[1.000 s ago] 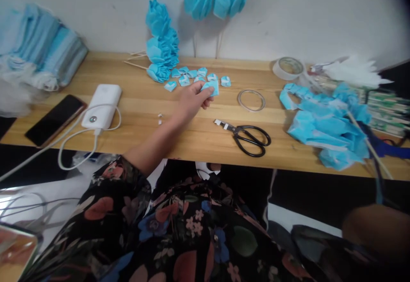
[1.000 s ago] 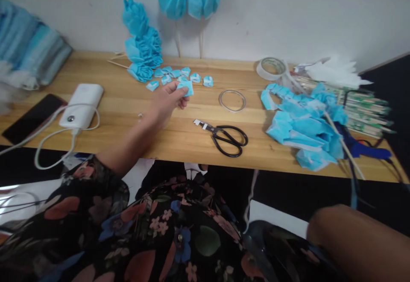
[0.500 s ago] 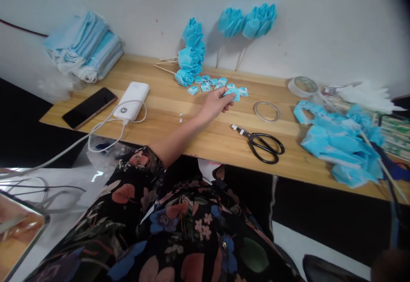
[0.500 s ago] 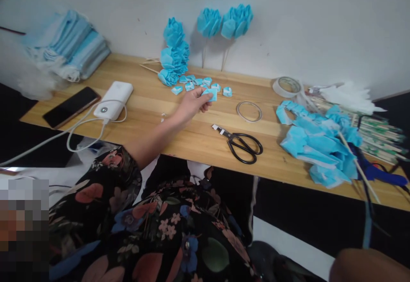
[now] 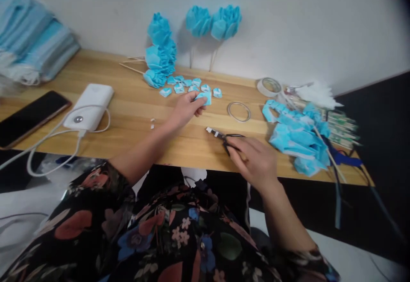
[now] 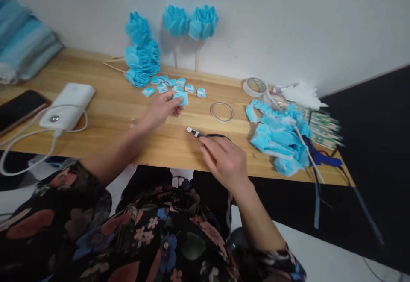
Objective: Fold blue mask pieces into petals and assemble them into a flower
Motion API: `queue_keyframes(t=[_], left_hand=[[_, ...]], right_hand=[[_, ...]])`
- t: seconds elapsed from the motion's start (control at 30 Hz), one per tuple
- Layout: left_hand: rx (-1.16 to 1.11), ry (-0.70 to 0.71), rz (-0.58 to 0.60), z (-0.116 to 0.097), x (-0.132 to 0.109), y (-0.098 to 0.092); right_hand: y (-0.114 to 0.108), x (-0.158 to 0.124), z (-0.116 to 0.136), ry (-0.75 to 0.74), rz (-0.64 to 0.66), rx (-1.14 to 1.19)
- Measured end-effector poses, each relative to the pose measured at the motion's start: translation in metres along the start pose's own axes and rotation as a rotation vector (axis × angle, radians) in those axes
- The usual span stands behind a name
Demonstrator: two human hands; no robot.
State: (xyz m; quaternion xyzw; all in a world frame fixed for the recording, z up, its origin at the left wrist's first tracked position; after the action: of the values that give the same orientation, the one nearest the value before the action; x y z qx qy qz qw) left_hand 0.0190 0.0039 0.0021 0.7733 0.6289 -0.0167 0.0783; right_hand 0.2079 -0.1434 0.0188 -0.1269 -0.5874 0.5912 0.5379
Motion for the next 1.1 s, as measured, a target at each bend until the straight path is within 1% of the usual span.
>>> queue_keyframes(t=[0.07, 0.1, 0.17, 0.23, 0.33, 0.4, 0.57, 0.67, 0.77, 1.1], left_hand=[[0.012, -0.004, 0.003, 0.002, 0.000, 0.000], [0.016, -0.003, 0.008, 0.003, 0.000, 0.001], [0.012, 0.005, 0.013, 0.004, 0.000, 0.001], [0.003, 0.000, 0.012, 0.004, -0.001, 0.001], [-0.005, -0.005, 0.016, 0.004, -0.003, 0.002], [-0.010, 0.004, 0.024, 0.003, -0.005, 0.002], [-0.030, 0.004, 0.042, 0.001, -0.007, 0.004], [-0.034, -0.006, 0.050, 0.001, -0.008, 0.004], [-0.034, -0.010, 0.063, 0.002, -0.008, 0.004], [-0.020, -0.022, 0.059, 0.001, -0.009, 0.006]], right_hand=[[0.011, -0.003, -0.011, -0.039, -0.004, -0.054], [0.018, -0.002, -0.015, -0.052, 0.020, -0.080], [0.027, 0.002, -0.021, -0.029, 0.052, -0.121], [0.032, 0.008, -0.020, -0.016, 0.081, -0.156], [0.034, 0.014, -0.013, -0.017, 0.107, -0.226], [0.034, 0.016, -0.009, -0.016, 0.100, -0.280], [0.036, 0.017, -0.007, -0.014, 0.049, -0.350], [0.037, 0.016, -0.008, -0.054, -0.008, -0.376], [0.037, 0.016, -0.009, -0.106, -0.046, -0.381], [0.034, 0.018, -0.010, -0.132, -0.018, -0.342]])
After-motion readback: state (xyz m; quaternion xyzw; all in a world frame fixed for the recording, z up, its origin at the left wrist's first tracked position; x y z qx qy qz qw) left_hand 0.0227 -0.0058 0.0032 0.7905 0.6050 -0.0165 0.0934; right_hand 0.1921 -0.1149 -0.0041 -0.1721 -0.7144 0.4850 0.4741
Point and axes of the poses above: each hand's wrist, its own x-axis towards the middle knuckle, its own y-axis out of the palm, z = x × y, the point moved 3 cm from there along x, towards the middle knuckle, and after that the axes turned 4 degrees about -y, right-handed, at the moved point
